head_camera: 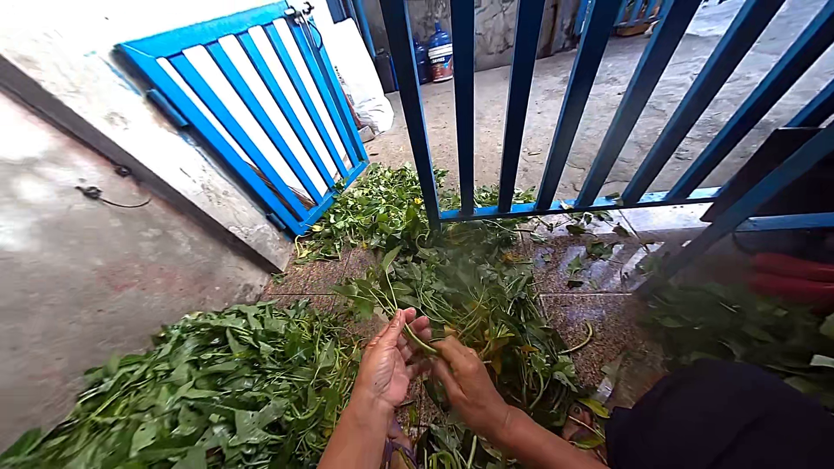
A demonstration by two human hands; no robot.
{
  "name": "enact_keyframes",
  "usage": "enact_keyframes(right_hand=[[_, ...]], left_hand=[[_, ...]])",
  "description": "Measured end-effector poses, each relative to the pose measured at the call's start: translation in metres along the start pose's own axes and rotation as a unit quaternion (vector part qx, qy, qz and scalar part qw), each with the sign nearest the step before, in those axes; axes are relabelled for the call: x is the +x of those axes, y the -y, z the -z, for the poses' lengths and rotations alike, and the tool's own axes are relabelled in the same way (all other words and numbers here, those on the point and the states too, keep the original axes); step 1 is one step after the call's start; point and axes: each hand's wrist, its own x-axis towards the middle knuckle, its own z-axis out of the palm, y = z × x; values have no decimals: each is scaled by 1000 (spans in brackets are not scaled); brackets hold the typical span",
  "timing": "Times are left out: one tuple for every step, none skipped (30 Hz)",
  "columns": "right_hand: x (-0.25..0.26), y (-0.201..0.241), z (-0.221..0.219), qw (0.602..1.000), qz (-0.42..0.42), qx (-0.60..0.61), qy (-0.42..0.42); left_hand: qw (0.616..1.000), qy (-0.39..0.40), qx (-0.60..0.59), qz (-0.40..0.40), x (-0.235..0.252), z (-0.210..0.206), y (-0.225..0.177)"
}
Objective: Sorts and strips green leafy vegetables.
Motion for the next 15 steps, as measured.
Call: enact_keyframes(right_hand=[[1, 0, 2, 1000, -5, 22, 2], [0, 2, 6, 999, -12, 44, 8], [-1, 4, 9, 998, -22, 57, 20], [-3, 5, 12, 997, -30, 65, 30], [-4, 6, 15, 997, -32, 65, 32], [-5, 7, 18, 997, -28, 60, 30], [-6, 7, 21, 998, -25, 58, 29], [-5, 8, 23, 997, -29, 63, 33], [-4, 9, 26, 995, -38, 77, 43], [-3, 9, 28, 992, -48, 99, 55], [-1, 10, 31, 988, -59, 126, 71], [1, 12, 35, 981, -71, 155, 91], [1, 14, 38, 973, -85, 181, 115], [0, 15, 40, 963, -97, 205, 146], [-2, 17, 41, 951, -104, 229, 183]], left_hand=[[1000, 12, -6, -2, 0, 0, -2], [1000, 18, -10, -7, -1, 0, -4], [1000, 21, -14, -9, -2, -1, -4], [999, 25, -17, -11, -3, -1, -5], [999, 31, -19, -14, -3, -2, -5], [999, 40, -18, -19, -3, -3, -6], [998, 47, -14, -25, -3, -2, -7], [998, 56, -11, -31, -3, -1, -8], [997, 63, -6, -37, -3, 2, -10], [997, 64, 0, -44, -3, 6, -14], [997, 60, 8, -55, -4, 11, -18], [996, 50, 20, -68, -8, 16, -25], [996, 34, 30, -81, -15, 22, -32], [995, 16, 36, -93, -24, 29, -40], [994, 1, 35, -104, -37, 39, -46]])
